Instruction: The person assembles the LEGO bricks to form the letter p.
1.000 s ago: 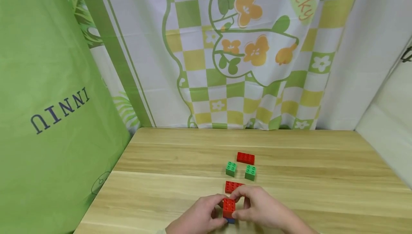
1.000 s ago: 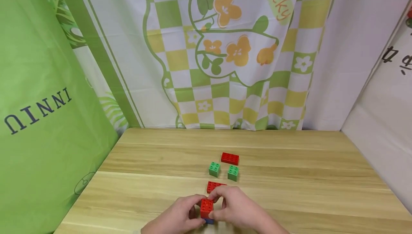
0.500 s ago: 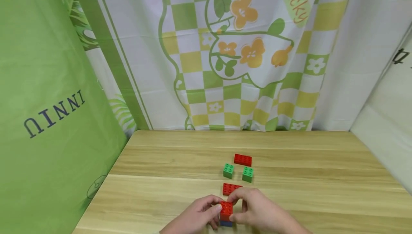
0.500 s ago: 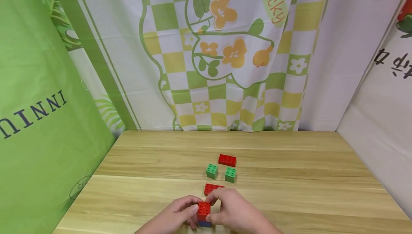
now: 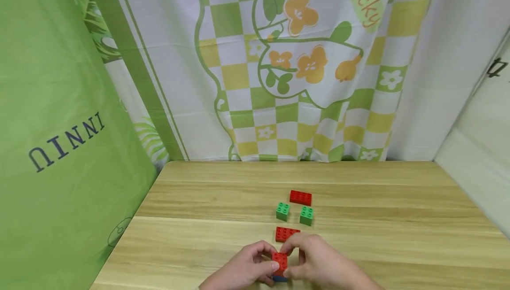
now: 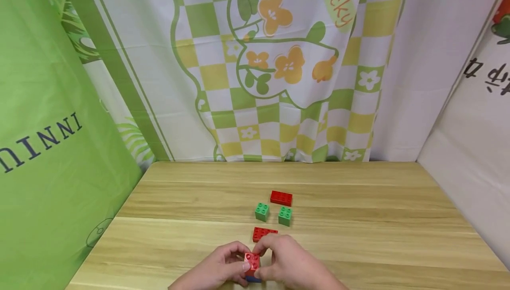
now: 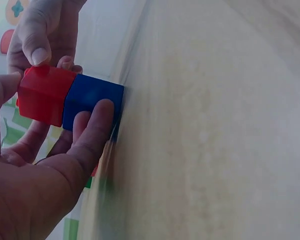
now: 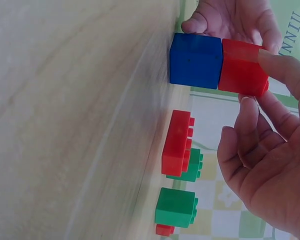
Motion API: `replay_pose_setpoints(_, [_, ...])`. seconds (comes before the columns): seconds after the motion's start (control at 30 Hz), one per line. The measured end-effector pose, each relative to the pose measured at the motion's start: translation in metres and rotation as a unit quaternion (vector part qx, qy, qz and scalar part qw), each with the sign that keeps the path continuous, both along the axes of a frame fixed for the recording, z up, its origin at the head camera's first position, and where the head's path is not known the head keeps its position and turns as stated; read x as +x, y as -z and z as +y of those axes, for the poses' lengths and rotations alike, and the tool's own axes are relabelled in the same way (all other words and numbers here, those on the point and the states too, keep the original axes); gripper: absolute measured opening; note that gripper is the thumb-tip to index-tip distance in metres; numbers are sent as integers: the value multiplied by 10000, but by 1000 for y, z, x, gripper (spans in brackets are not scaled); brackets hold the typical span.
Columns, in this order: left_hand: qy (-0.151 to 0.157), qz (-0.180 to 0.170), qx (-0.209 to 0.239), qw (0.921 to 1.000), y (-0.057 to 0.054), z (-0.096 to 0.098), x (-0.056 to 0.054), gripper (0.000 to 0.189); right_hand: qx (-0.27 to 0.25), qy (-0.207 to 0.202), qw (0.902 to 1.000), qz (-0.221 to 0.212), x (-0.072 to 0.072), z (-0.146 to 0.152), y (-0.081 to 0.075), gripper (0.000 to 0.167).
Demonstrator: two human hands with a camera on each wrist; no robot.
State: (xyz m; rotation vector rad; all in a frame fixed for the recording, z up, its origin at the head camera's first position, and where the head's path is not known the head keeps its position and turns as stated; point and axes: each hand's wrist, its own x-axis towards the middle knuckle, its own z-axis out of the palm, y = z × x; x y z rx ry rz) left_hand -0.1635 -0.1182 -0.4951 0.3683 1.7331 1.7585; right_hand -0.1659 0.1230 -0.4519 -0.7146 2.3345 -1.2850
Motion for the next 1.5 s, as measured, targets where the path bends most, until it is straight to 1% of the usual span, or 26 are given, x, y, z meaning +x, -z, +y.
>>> replay_pose_setpoints(0.07, [73,-9,66,10000,0,-1,-1,22,-32,8,9999,-151,0,0,0,25])
replay_pose_setpoints(0.13, [165,23,115,9998,0,-1,-2,22,-79,-11,9998,-203,-1,0,0,25])
replay_pose_setpoints(0.27, [315,66,175,9993,0,-2,-5,23,-107,-9,9998,-183,-2,1,1,24])
replay_pose_setpoints(0.47, [382,156,37,9991,-1,-6,-6,25,-217,-59,9995,-229,1,1,5,25])
replay_pose_setpoints(0.6, [307,330,-185,9988,-4,-8,-5,24,-355,-74,9988,-326,3,0,8,26])
replay_pose_setpoints(0.7, [157,399,-283,9987,-5,-7,-4,21,-410,-81,9984,-371,2,0,8,28])
replay_pose_setpoints(0.8, [5,392,-337,9987,-6,-5,-3,18,-459,-159,9983,-312,-1,3,8,29])
replay_pose_setpoints(0.87, [-69,428,-397,9983,-6,-4,-3,18,-479,-169,9986,-171,-4,7,8,30])
replay_pose_setpoints(0.93, [-108,584,-453,9972,-6,-4,-4,21,-428,-54,9991,42,-9,12,8,30])
replay_pose_setpoints(1.03, [-201,925,-569,9939,-6,-3,-4,27,-254,375,9986,272,-18,21,8,28])
replay_pose_setpoints(1.1, [-279,1127,-613,9913,-6,-3,-4,30,-90,682,9971,335,-24,26,8,28])
replay_pose_setpoints(1.17, [-362,1251,-630,9895,-6,-3,-4,29,35,913,9955,262,-30,29,9,29])
replay_pose_setpoints(1.3, [-420,1311,-546,9890,-5,-3,-3,23,282,1096,9934,179,-38,32,15,34])
replay_pose_setpoints(1.5, [-347,1395,-380,9889,-4,-4,-3,21,492,1316,9901,-19,-45,29,21,41])
